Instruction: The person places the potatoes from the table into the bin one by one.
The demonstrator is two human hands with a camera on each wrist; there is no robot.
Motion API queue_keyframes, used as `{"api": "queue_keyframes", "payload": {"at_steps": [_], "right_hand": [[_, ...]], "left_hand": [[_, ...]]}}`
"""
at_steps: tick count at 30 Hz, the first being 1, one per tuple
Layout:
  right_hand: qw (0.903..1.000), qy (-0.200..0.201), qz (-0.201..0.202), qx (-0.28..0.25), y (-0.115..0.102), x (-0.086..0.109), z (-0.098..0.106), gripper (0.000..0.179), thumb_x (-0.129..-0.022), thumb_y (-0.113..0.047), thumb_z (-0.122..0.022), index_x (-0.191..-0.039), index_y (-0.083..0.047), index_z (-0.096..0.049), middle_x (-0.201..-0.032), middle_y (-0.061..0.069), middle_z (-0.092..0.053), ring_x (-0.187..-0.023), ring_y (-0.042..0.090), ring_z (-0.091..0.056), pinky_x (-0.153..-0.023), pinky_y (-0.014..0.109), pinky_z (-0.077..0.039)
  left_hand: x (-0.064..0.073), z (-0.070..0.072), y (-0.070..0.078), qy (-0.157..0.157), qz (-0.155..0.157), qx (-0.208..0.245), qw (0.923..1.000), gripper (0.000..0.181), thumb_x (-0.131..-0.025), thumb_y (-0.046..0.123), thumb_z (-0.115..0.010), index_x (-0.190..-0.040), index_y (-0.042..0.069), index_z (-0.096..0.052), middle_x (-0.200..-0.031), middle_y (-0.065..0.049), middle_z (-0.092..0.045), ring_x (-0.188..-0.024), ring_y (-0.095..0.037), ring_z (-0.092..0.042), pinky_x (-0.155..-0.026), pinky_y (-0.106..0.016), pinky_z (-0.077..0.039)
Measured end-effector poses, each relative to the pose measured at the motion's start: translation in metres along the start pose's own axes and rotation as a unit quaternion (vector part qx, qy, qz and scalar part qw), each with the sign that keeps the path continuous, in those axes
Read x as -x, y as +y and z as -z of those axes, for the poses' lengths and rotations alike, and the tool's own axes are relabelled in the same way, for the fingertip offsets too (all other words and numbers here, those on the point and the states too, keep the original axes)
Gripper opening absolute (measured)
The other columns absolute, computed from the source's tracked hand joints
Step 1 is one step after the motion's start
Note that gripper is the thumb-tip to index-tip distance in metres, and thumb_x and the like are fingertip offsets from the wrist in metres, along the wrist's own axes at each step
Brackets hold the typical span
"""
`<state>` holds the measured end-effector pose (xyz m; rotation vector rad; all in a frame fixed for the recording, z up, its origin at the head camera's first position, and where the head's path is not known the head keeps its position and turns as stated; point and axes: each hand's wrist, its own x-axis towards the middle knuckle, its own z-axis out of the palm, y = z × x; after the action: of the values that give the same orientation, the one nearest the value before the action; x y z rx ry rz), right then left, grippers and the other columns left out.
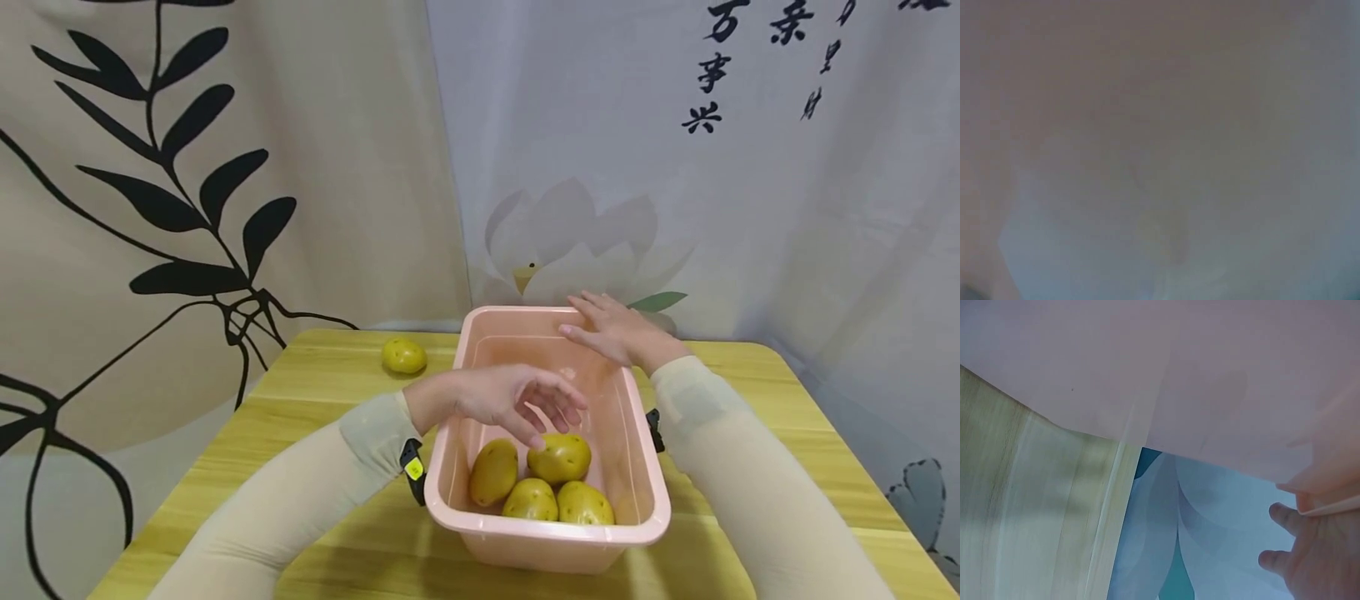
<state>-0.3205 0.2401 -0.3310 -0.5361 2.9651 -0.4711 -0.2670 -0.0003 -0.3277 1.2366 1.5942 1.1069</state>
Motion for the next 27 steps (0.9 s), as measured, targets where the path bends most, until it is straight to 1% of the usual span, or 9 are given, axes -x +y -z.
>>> {"api": "queue_keyframes", "payload": {"at_steps": [3, 7, 10, 14, 16, 18, 20, 24, 27], "right_hand": [[1.0000, -0.004, 0.000, 0.003, -0.001, -0.001, -0.001, 0.082, -0.093, -0.069, -0.033, -0.155, -0.016, -0.020, -0.159, 0.016, -0.012, -0.144, 0.043, -0.006, -0.109, 0.066, -0.011], [0.9999, -0.005, 0.004, 0.009, -0.002, -0.001, -0.001, 0.082, -0.093, -0.068, -0.033, -0.155, -0.015, -0.019, -0.159, 0.016, -0.013, -0.143, 0.043, -0.006, -0.109, 0.065, -0.011], [0.9999, -0.002, 0.007, 0.011, -0.001, 0.000, 0.001, 0.082, -0.094, -0.068, -0.034, -0.154, -0.015, -0.020, -0.159, 0.016, -0.013, -0.143, 0.043, -0.005, -0.109, 0.066, -0.011], [0.9999, -0.001, 0.006, 0.010, -0.001, 0.000, 0.001, 0.082, -0.094, -0.067, -0.034, -0.154, -0.014, -0.020, -0.159, 0.016, -0.013, -0.143, 0.043, -0.006, -0.108, 0.067, -0.012], [0.9999, -0.003, 0.004, 0.010, 0.000, 0.000, 0.000, 0.082, -0.093, -0.068, -0.034, -0.154, -0.014, -0.020, -0.159, 0.017, -0.013, -0.143, 0.044, -0.006, -0.108, 0.067, -0.012], [0.9999, -0.006, 0.004, 0.012, 0.000, 0.000, -0.001, 0.083, -0.093, -0.068, -0.034, -0.154, -0.014, -0.019, -0.159, 0.018, -0.013, -0.143, 0.045, -0.006, -0.108, 0.067, -0.011], [0.9998, -0.007, 0.004, 0.016, 0.000, 0.000, -0.001, 0.083, -0.093, -0.068, -0.033, -0.155, -0.014, -0.018, -0.159, 0.018, -0.013, -0.143, 0.045, -0.007, -0.108, 0.067, -0.011], [0.9999, -0.003, -0.001, 0.016, 0.000, -0.001, 0.000, 0.084, -0.092, -0.070, -0.032, -0.155, -0.015, -0.018, -0.159, 0.017, -0.013, -0.143, 0.044, -0.007, -0.109, 0.066, -0.010], [0.9999, -0.002, -0.004, 0.013, 0.000, -0.001, 0.000, 0.085, -0.091, -0.071, -0.032, -0.155, -0.015, -0.019, -0.159, 0.017, -0.013, -0.143, 0.044, -0.007, -0.109, 0.067, -0.010]], "left_hand": [[0.003, 0.000, 0.000, 0.012, -0.011, 0.008, 0.9998, 0.059, -0.083, -0.010, -0.067, -0.137, -0.004, -0.043, -0.124, -0.015, -0.057, -0.116, -0.029, -0.055, -0.101, -0.040, -0.044], [0.005, 0.000, 0.002, 0.026, -0.023, 0.011, 0.9993, 0.058, -0.084, -0.011, -0.066, -0.137, -0.005, -0.043, -0.123, -0.016, -0.057, -0.116, -0.033, -0.055, -0.098, -0.037, -0.046], [0.008, 0.001, 0.006, 0.035, -0.027, 0.003, 0.9990, 0.059, -0.083, -0.011, -0.066, -0.137, -0.004, -0.043, -0.125, -0.018, -0.056, -0.115, -0.030, -0.056, -0.097, -0.034, -0.047], [0.014, 0.001, 0.012, 0.045, -0.028, -0.005, 0.9986, 0.058, -0.084, -0.010, -0.065, -0.137, -0.004, -0.043, -0.126, -0.017, -0.056, -0.113, -0.021, -0.058, -0.097, -0.032, -0.047], [0.019, 0.000, 0.015, 0.050, -0.028, -0.007, 0.9984, 0.058, -0.085, -0.009, -0.066, -0.137, -0.003, -0.043, -0.126, -0.015, -0.057, -0.113, -0.019, -0.057, -0.098, -0.033, -0.047], [0.025, 0.000, 0.019, 0.057, -0.028, -0.013, 0.9979, 0.058, -0.084, -0.007, -0.068, -0.137, -0.001, -0.044, -0.124, -0.010, -0.058, -0.114, -0.019, -0.057, -0.098, -0.034, -0.046], [0.031, 0.001, 0.022, 0.066, -0.032, -0.019, 0.9972, 0.058, -0.084, -0.005, -0.069, -0.137, 0.001, -0.046, -0.124, -0.007, -0.059, -0.114, -0.019, -0.057, -0.099, -0.037, -0.046], [0.044, 0.004, 0.027, 0.085, -0.039, -0.031, 0.9951, 0.057, -0.084, -0.002, -0.070, -0.136, 0.003, -0.047, -0.125, -0.007, -0.059, -0.116, -0.022, -0.056, -0.099, -0.043, -0.046], [0.052, 0.007, 0.026, 0.093, -0.040, -0.038, 0.9942, 0.058, -0.085, 0.000, -0.070, -0.137, 0.003, -0.046, -0.128, -0.010, -0.057, -0.116, -0.022, -0.056, -0.099, -0.042, -0.046]]}}
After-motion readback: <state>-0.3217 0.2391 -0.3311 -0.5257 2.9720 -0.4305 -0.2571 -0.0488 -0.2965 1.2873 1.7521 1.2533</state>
